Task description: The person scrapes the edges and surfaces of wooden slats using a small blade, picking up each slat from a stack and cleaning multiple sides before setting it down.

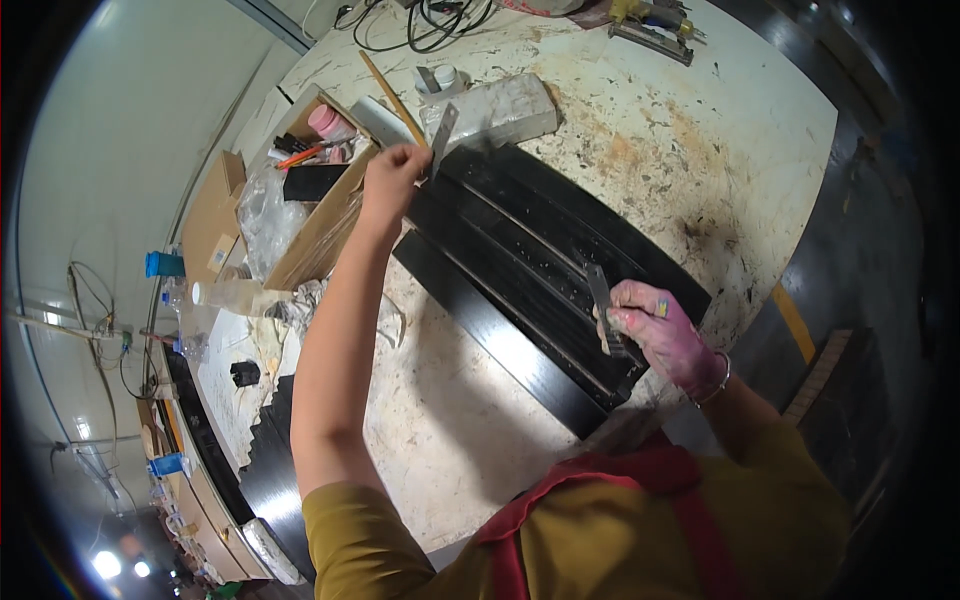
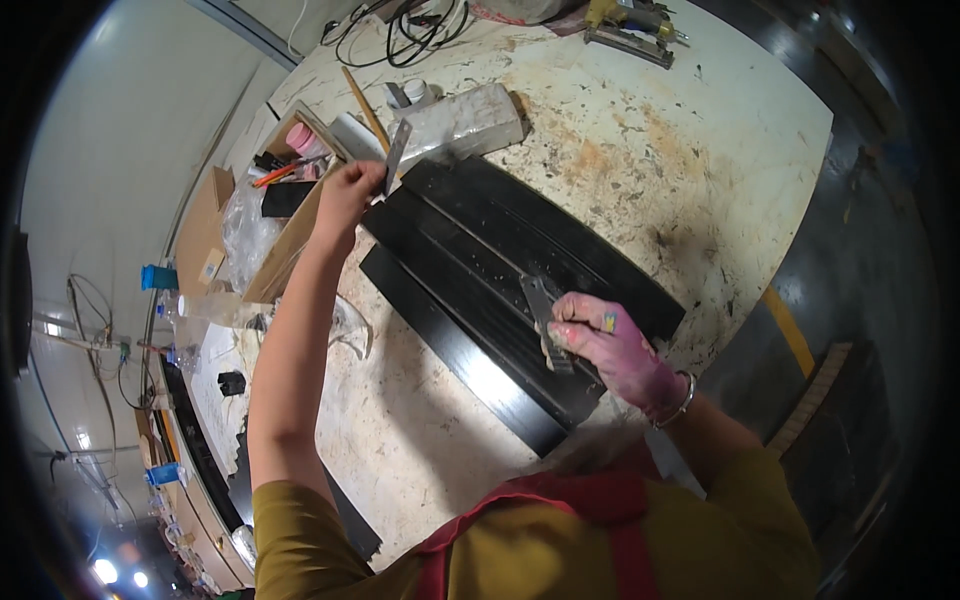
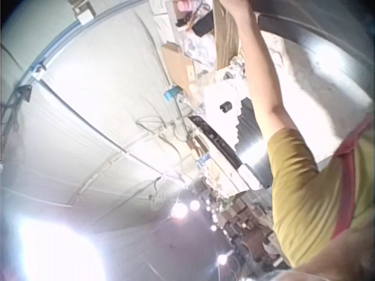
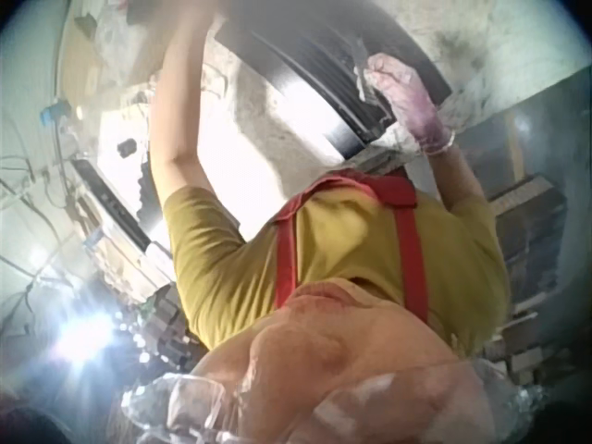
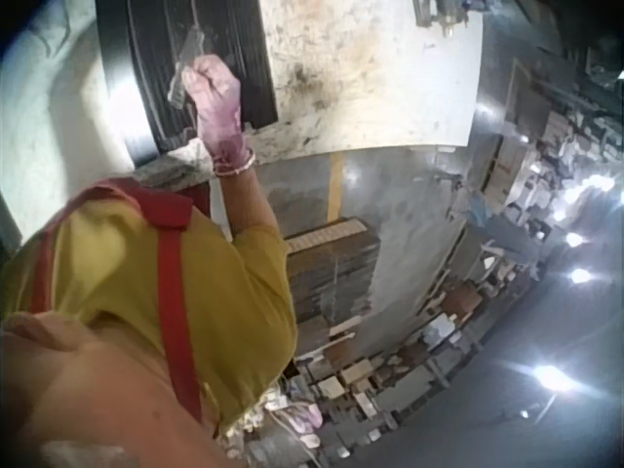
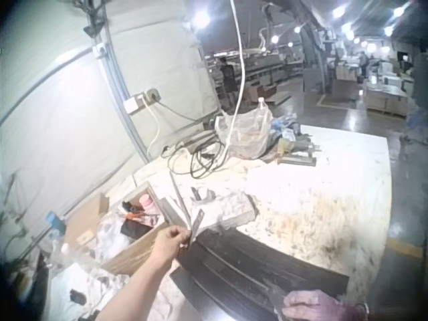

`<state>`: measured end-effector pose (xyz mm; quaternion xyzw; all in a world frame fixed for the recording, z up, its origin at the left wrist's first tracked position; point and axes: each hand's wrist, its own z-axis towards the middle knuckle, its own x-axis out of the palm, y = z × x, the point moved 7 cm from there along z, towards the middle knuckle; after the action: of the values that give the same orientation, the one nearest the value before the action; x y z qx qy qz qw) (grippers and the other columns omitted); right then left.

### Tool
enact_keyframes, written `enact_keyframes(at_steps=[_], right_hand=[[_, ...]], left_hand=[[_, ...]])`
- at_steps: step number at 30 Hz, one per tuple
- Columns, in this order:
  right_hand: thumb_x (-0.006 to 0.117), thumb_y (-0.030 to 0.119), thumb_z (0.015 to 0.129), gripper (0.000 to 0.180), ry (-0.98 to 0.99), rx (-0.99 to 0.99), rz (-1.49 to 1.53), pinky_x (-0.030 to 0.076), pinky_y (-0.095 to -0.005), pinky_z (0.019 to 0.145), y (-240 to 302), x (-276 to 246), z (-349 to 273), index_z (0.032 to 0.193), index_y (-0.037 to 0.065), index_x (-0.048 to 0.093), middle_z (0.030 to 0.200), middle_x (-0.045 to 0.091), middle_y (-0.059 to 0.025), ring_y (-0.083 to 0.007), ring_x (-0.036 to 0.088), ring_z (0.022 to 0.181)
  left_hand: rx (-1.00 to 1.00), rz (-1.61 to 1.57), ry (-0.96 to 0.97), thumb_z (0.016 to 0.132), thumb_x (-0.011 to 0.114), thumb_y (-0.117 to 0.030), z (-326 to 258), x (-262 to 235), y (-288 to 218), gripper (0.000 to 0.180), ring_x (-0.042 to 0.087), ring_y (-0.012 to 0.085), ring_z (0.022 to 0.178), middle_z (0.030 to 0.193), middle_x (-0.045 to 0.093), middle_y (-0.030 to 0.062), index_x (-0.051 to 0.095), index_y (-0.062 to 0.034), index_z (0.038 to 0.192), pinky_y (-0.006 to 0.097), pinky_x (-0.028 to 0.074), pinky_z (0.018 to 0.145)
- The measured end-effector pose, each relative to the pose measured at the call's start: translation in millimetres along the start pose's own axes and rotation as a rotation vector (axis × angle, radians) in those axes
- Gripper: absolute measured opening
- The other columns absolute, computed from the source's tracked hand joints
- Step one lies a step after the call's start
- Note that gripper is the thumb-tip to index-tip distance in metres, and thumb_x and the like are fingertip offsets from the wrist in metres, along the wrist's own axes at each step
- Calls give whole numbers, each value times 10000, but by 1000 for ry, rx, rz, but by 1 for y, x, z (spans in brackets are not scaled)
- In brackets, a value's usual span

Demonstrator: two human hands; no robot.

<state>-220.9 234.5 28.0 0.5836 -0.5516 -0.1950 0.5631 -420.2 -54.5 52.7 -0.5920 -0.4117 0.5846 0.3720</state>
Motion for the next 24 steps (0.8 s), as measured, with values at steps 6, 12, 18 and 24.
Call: enact_keyframes(at_steps=[6,12,18,24], right_hand=[[544,71,884,78,-88,-148,-204,456,-250,678,7,-10,-5,868,-2,565,787,559,-37,-82,531,753],[519,33,834,53,-161,-271,-201,403,-231,640,8,-21,-5,795,0,530,740,484,-20,-96,475,680],[502,19,859,49,-107,-176,-59,331,-195,613,12,3,5,812,30,511,744,468,22,-37,404,685],[521,32,864,32,39,-63,-114,348,-188,619,4,52,6,878,14,544,754,496,34,-25,427,684]], left_hand=[[319,993,-277,852,528,-151,64,50,-24,159,658,315,863,884,658,162,647,-49,881,428,531,725],[526,865,-232,847,605,-223,23,53,-35,203,597,361,876,920,602,160,591,-52,956,443,496,739],[266,945,-585,791,691,-326,-128,-91,46,421,523,360,1073,1157,561,181,608,-70,1115,439,428,896],[-196,937,-619,769,693,-347,-196,-169,165,506,482,358,1094,1226,500,210,565,-78,1178,436,427,873]])
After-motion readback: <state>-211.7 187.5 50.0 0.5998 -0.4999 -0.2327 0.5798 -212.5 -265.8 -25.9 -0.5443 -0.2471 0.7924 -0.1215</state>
